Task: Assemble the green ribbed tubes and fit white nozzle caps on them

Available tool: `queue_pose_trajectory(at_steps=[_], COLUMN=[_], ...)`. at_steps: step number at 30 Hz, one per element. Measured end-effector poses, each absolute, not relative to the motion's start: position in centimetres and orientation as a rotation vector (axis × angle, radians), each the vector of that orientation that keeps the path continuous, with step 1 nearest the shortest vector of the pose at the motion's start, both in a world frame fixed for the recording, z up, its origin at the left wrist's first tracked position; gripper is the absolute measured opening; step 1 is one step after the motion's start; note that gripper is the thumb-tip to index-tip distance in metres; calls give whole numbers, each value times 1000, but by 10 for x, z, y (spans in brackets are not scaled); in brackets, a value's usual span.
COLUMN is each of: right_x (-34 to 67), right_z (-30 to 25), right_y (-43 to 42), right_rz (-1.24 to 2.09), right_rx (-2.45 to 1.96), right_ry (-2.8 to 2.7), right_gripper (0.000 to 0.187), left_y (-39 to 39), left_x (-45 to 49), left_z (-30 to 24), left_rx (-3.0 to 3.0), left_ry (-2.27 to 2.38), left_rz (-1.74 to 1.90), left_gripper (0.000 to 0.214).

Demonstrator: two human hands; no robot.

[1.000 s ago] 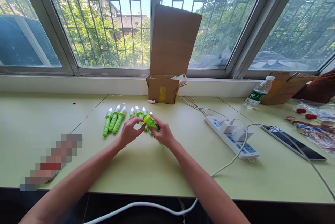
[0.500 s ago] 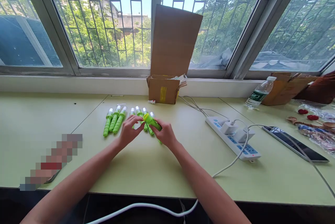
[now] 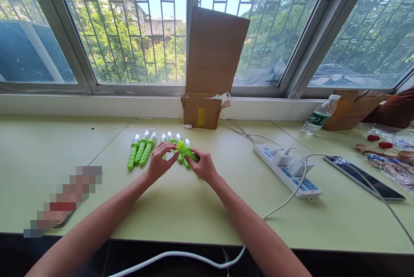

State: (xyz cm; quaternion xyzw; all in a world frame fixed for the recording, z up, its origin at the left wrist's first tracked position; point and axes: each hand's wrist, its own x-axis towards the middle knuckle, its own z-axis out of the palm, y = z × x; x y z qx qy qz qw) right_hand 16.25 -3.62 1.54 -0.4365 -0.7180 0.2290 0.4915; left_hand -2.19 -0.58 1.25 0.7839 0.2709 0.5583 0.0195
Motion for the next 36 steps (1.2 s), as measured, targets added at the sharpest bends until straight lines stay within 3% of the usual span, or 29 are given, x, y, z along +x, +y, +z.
queue_pose_trajectory(at_steps=[10,36], right_x=[163,164], right_z=[17,29], right_y=[-37,-42], right_rz=[943,1531], right_rx=[-1088,-971], right_ry=[-1577,-1317], right_gripper=[47,34], left_y=[-6,-5], left_x=[-18,-17], left_z=[14,18], left_rx=[2420,2283], left_ry=[827,786], left_rz=[1682,1635], left_gripper=[15,27])
